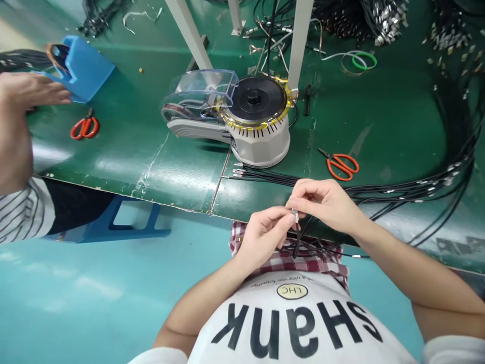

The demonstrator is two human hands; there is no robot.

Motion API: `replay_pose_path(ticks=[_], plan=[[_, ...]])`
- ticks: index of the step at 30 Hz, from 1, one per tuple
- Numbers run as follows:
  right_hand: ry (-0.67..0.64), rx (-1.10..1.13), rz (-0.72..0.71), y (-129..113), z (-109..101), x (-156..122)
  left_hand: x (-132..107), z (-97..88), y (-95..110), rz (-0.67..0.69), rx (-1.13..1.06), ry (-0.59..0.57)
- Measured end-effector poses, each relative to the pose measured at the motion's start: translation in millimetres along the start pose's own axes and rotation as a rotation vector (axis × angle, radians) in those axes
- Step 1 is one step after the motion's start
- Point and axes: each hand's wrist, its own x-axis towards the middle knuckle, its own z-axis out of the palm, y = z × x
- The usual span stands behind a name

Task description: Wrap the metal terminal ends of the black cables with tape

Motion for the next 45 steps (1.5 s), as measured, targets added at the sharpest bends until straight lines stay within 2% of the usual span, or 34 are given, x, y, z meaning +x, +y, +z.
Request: replay_pose_path(ticks=[2, 6, 8, 13, 18, 21, 24, 26, 29, 33, 37, 45], plan=[[0.011, 0.007, -0.011, 2, -1, -1, 1, -0.3, 0, 0.027, 0.03, -0.003], [0.071, -0.057, -0.047, 4, -3, 0, -3, -1.7, -1, 0.038, 0.136, -0.131], [0.065, -0.056, -0.038, 5, -3, 1, -4, -1.8, -3, 0.029, 0.139, -0.129], [0.023, 0.019, -0.006, 6, 1, 1, 0, 1.6, -3, -0.042, -0.089, -0.01], [-0.011, -0.177, -0.051, -2, -5, 9, 4, -0.4, 0, -0.148, -0.246, -0.048], [0.168, -0.228, -0.082, -16, -24, 37, 4, -4.0, 0, -0.101, -0.285, 0.0], [0.415, -0.169, -0.167, -34, -54, 84, 1, -6.1, 0, -0.09, -0.325, 0.011], [0.485, -0.181, -0.158, -47, -75, 120, 0, -6.7, -1, -0.114, -0.342, 0.001], [0.472, -0.291, -0.029, -66, -95, 167, -1, -7.5, -1, -0.121, -0.355, 0.001], [0.386, -0.388, 0.057, -86, -96, 198, -1, -9.4, -2, -0.121, -0.374, 0.003], [0.333, -0.477, 0.064, -95, -90, 206, 1, -12.1, -3, -0.129, -0.395, 0.001], [0.357, -0.649, -0.048, -99, -91, 208, 0, -14.5, -6, -0.127, -0.429, 0.011]])
